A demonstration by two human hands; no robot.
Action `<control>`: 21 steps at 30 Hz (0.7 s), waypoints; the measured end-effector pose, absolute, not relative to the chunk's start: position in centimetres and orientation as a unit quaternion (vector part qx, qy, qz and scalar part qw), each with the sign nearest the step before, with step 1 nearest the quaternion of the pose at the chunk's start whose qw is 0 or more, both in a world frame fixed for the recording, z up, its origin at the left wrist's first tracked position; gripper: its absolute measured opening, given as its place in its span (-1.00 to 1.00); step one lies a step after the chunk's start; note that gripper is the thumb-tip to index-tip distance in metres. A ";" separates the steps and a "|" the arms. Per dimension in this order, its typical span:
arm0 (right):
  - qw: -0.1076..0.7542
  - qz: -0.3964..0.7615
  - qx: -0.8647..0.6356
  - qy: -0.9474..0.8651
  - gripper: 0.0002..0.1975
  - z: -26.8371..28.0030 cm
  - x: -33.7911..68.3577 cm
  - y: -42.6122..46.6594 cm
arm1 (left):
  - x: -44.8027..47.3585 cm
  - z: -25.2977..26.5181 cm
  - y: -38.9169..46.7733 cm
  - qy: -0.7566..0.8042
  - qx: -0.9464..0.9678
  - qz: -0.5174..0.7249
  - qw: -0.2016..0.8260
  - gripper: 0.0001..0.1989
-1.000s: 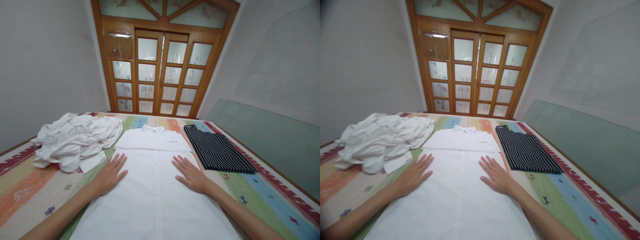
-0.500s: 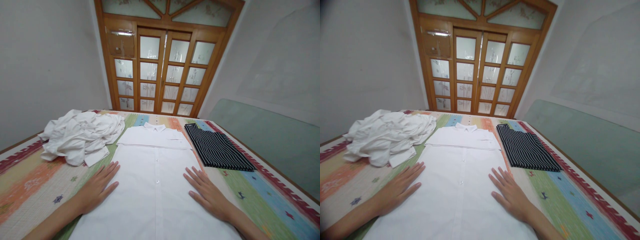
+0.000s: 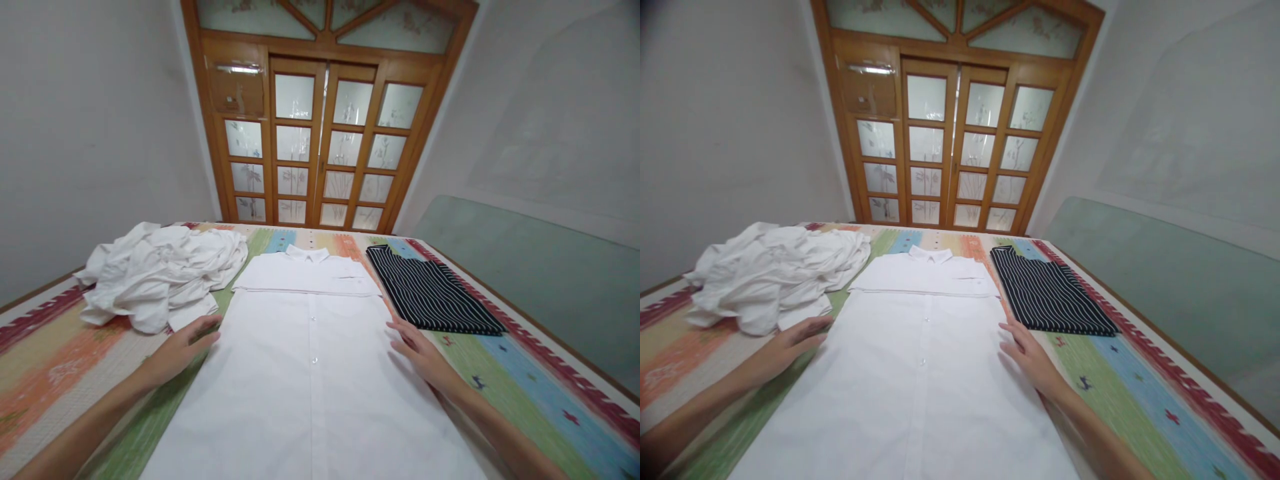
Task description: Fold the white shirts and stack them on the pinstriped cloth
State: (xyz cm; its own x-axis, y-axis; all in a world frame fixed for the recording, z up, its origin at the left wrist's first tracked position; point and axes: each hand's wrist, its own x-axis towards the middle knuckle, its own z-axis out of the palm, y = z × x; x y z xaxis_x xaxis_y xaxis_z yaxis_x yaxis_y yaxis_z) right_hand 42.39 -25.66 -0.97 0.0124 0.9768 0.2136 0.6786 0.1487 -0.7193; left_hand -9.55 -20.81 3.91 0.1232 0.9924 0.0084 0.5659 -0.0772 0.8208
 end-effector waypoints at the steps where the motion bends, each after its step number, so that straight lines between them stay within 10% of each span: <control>1: 0.377 0.231 -0.616 -0.651 -0.48 -0.8 42.2 -25.3 | -9.2 4.3 -20.6 0.581 0.630 0.338 0.388 -0.37; 6: 0.433 0.289 -0.648 -0.556 -0.58 0.7 41.1 -24.3 | -8.0 4.5 -19.5 0.587 0.458 0.444 0.498 -0.53; 21: 0.386 0.353 -0.620 -0.585 -0.63 3.2 41.8 -22.4 | -7.6 3.8 -15.6 0.570 0.560 0.383 0.464 -0.01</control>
